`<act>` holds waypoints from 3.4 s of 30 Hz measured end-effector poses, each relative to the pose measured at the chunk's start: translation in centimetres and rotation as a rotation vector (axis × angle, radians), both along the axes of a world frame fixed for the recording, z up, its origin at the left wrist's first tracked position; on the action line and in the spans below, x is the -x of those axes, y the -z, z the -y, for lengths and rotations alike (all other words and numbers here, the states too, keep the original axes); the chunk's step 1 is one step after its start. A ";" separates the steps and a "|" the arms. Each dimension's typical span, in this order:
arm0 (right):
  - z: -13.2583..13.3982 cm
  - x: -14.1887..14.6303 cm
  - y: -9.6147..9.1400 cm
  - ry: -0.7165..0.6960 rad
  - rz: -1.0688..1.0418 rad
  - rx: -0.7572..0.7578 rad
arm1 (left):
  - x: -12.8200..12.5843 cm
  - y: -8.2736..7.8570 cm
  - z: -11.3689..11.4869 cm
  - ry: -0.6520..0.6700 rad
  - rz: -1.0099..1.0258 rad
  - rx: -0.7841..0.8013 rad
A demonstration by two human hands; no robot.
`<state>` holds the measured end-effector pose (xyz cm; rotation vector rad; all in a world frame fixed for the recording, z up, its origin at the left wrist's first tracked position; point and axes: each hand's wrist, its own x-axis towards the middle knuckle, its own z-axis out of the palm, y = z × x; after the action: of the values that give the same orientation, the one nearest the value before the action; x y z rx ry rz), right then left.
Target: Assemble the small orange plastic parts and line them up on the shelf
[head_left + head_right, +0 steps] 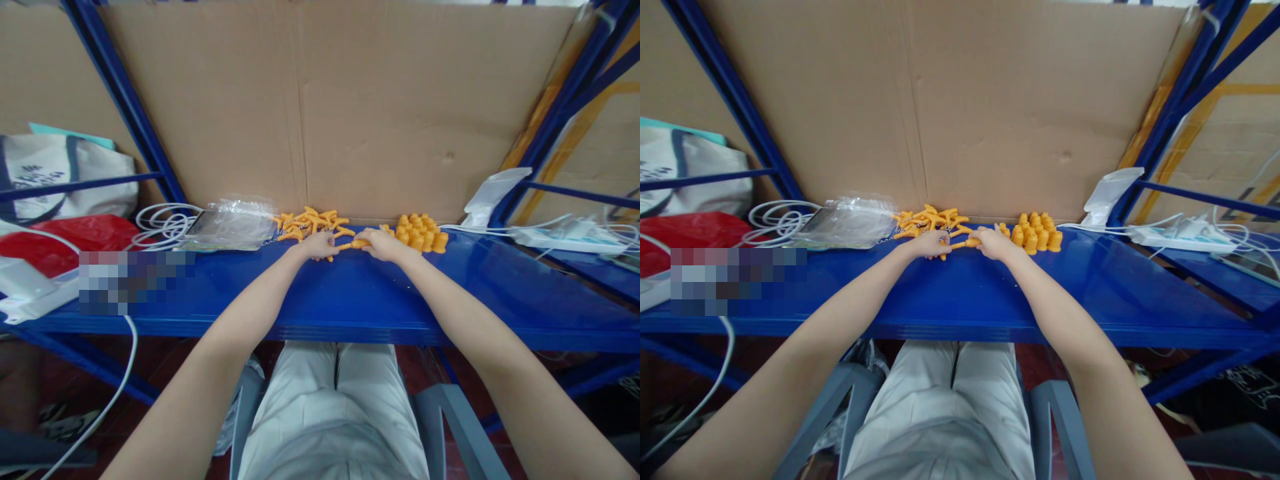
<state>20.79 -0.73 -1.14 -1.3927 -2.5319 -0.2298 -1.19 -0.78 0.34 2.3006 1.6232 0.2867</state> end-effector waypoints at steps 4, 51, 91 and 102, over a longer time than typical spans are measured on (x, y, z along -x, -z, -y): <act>-0.4 -0.5 0.1 -0.044 -0.032 -0.001 | 0.2 0.5 -0.6 0.029 -0.017 -0.209; 1.0 -1.5 -1.8 0.084 -0.884 0.597 | 0.3 0.3 -0.3 -0.062 0.000 -0.430; 0.3 -1.8 -1.3 0.015 -0.937 0.582 | 0.5 0.7 -1.0 -0.018 0.041 -0.464; 0.1 -1.6 -1.2 0.059 -0.918 0.520 | 0.7 1.0 -1.3 0.003 0.038 -0.440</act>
<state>22.40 -0.82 0.03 -1.2889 -1.8056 0.9068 -1.90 0.53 -0.68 2.5865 1.6691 0.7477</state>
